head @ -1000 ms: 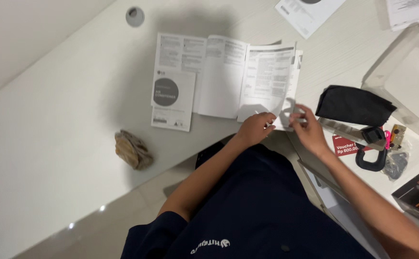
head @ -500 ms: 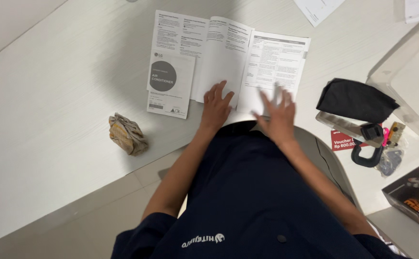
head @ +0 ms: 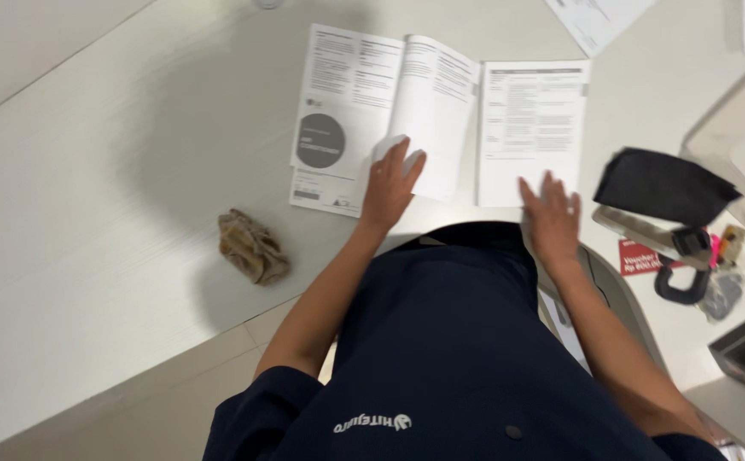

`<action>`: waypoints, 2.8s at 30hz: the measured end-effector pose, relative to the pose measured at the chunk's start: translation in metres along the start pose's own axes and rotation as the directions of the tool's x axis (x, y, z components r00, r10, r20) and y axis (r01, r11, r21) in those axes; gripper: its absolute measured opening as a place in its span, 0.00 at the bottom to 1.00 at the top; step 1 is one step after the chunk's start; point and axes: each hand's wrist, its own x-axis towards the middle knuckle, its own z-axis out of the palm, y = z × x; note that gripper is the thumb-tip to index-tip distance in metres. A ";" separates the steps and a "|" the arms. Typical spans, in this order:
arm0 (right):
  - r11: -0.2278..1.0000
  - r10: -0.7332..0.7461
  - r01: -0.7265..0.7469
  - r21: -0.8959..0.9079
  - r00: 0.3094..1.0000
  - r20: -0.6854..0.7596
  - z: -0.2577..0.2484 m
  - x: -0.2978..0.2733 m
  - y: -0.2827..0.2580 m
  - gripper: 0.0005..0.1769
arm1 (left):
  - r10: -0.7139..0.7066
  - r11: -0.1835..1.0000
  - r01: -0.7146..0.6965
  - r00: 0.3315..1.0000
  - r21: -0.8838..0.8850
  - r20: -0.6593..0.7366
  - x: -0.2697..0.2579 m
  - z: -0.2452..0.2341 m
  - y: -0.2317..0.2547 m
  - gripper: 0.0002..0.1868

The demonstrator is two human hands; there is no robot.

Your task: The person organizes items on a white desk by placing a notebook, several books, and plastic containers into a drawer. They also fold and stack printed manuals and move a small black pouch and a clear plastic tray on the desk surface.

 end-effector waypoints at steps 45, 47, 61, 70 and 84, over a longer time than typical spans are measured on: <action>-0.089 0.417 -0.298 0.951 0.855 0.307 -0.030 0.008 -0.062 0.22 | -0.303 0.834 0.351 0.936 -0.425 0.180 -0.002 -0.045 0.048 0.14; -0.065 0.493 -0.268 0.961 0.829 0.264 -0.021 0.004 -0.025 0.21 | -0.142 0.977 0.148 0.989 -0.156 0.050 0.004 -0.031 0.036 0.20; 0.189 0.486 -0.371 0.909 0.840 0.242 0.014 0.026 0.055 0.20 | -0.157 0.967 0.163 0.987 -0.195 0.043 -0.023 0.013 -0.031 0.35; 0.385 0.557 -0.419 0.823 0.816 0.155 0.023 0.039 0.048 0.27 | -0.911 -0.135 0.468 0.289 -0.874 0.295 -0.039 -0.005 -0.045 0.13; 0.528 0.242 -0.272 0.804 0.956 0.165 0.037 0.036 -0.065 0.27 | -0.481 0.871 0.475 0.876 -0.125 -0.026 0.002 -0.019 -0.037 0.25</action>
